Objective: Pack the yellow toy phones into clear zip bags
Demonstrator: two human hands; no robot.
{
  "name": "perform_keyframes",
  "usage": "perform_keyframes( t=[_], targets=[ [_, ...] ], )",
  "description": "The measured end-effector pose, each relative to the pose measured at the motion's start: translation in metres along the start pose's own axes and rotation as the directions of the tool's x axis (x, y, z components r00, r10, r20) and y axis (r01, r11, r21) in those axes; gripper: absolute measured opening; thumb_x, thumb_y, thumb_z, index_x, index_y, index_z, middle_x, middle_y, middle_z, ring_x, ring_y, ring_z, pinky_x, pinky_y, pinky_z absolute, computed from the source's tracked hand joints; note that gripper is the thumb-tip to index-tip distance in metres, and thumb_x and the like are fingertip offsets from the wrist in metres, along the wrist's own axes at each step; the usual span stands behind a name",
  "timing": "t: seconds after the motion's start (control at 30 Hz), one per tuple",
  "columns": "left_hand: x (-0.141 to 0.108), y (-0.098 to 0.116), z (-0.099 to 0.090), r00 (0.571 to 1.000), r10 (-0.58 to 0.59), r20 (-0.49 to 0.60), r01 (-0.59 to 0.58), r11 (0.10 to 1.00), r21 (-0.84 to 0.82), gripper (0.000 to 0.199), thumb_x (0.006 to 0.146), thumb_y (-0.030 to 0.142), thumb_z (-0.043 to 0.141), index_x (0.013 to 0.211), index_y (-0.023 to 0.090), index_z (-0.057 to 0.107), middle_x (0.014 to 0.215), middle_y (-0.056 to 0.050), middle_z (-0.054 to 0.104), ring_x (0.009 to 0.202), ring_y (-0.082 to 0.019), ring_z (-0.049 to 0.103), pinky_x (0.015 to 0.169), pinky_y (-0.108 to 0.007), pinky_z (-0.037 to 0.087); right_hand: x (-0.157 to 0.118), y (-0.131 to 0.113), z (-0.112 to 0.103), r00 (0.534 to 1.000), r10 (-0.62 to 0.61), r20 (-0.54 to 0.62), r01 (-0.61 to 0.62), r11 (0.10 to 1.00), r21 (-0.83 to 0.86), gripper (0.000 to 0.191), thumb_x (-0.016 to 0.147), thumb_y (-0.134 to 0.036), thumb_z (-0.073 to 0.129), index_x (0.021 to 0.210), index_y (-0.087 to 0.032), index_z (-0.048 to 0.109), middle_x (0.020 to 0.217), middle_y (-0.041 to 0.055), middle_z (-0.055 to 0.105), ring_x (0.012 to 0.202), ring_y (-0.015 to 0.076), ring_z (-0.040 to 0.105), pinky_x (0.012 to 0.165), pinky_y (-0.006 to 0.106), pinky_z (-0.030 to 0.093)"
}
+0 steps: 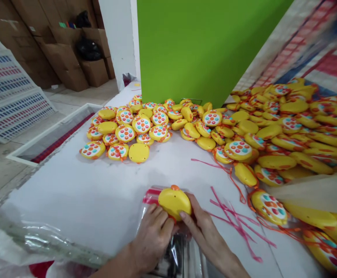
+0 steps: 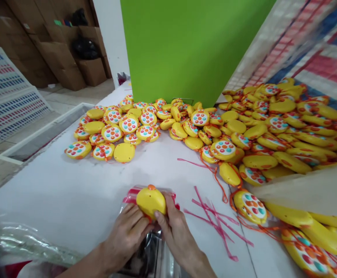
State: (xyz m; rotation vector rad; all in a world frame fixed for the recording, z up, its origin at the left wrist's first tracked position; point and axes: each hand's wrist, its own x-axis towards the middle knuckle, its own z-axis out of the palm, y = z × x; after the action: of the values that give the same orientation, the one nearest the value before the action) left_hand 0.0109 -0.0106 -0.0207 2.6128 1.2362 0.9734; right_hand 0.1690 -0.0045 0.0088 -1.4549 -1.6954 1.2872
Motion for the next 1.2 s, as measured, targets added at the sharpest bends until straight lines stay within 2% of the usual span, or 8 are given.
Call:
perform_keyframes(
  t=[0.2,0.33,0.57,0.67,0.8,0.9,1.03,1.2],
  targets=[
    [0.000,-0.006,-0.017,0.996,-0.065,-0.053,0.062,0.997,-0.049,0.019,0.087,0.014,0.051,0.069,0.016,0.057,0.066,-0.001,0.059,0.066,-0.015,0.050,0.072,-0.033,0.040,-0.002,0.001,-0.006,0.999,0.017,-0.030,-0.016,1.000,0.014,0.047,0.091,-0.043,0.036,0.131,-0.018,0.034,0.066,-0.0024,0.056,0.057,0.0130,0.055,0.056,0.023,0.047],
    [0.005,-0.013,-0.033,0.959,-0.282,-0.043,0.265,0.936,-0.232,0.015,0.088,0.015,0.047,0.076,0.018,0.056,0.070,-0.001,0.059,0.070,-0.015,0.051,0.072,-0.032,0.041,-0.004,0.004,-0.004,0.998,0.060,-0.025,-0.056,0.991,0.120,0.053,0.090,-0.046,0.038,0.134,-0.017,0.032,0.069,-0.0013,0.059,0.058,0.0135,0.057,0.056,0.024,0.048],
    [0.016,-0.020,-0.047,0.657,-0.743,0.129,0.682,0.513,-0.521,0.036,0.087,0.037,0.046,0.118,0.019,0.050,0.120,-0.011,0.056,0.106,-0.022,0.054,0.087,-0.036,0.045,-0.006,0.007,0.003,0.990,0.095,-0.105,-0.071,0.975,0.212,0.052,0.090,-0.046,0.041,0.133,-0.017,0.034,0.069,-0.0012,0.059,0.060,0.0138,0.057,0.058,0.024,0.050],
    [0.015,-0.024,-0.045,0.595,-0.712,0.373,0.747,0.318,-0.584,0.043,0.086,0.040,0.048,0.120,0.015,0.051,0.106,-0.011,0.065,0.091,-0.022,0.060,0.077,-0.033,0.048,-0.005,0.010,0.001,0.994,0.054,-0.093,-0.038,0.985,0.167,0.051,0.090,-0.046,0.040,0.134,-0.020,0.035,0.087,0.0037,0.065,0.068,0.0145,0.061,0.061,0.024,0.052],
    [0.016,-0.027,-0.035,0.651,-0.607,0.456,0.722,0.308,-0.620,0.029,0.086,0.033,0.044,0.089,0.012,0.065,0.078,-0.005,0.067,0.073,-0.018,0.059,0.068,-0.028,0.046,-0.002,0.009,-0.006,0.998,-0.052,-0.040,0.050,0.997,-0.051,0.045,0.092,-0.042,0.036,0.132,-0.023,0.041,0.118,0.0071,0.059,0.099,0.0179,0.059,0.084,0.029,0.049],
    [0.021,-0.025,-0.028,0.640,-0.637,0.430,0.721,0.304,-0.622,0.028,0.086,0.033,0.043,0.079,0.014,0.063,0.072,-0.003,0.063,0.070,-0.016,0.057,0.065,-0.026,0.045,0.001,0.001,-0.012,0.991,-0.086,0.105,0.107,0.970,-0.216,0.036,0.095,-0.037,0.031,0.118,-0.025,0.056,0.097,0.0030,0.067,0.083,0.0156,0.062,0.081,0.029,0.049],
    [0.022,-0.020,-0.023,0.570,-0.638,0.518,0.762,0.173,-0.624,0.028,0.086,0.036,0.043,0.089,0.016,0.062,0.069,0.000,0.060,0.060,-0.014,0.057,0.058,-0.026,0.047,0.006,-0.007,-0.013,0.940,-0.126,0.317,0.274,0.834,-0.479,0.032,0.092,-0.030,0.040,0.075,-0.023,0.065,0.065,-0.0018,0.062,0.060,0.0136,0.058,0.061,0.025,0.046],
    [0.002,-0.024,-0.025,0.479,-0.752,0.453,0.791,0.146,-0.594,0.037,0.080,0.045,0.055,0.102,0.017,0.064,0.103,-0.008,0.064,0.096,-0.021,0.059,0.081,-0.032,0.048,0.011,-0.009,-0.003,0.979,-0.193,0.067,0.194,0.775,-0.602,0.019,0.089,-0.025,0.046,0.090,-0.023,0.066,0.085,0.0033,0.065,0.077,0.0173,0.061,0.068,0.028,0.047]
  ],
)
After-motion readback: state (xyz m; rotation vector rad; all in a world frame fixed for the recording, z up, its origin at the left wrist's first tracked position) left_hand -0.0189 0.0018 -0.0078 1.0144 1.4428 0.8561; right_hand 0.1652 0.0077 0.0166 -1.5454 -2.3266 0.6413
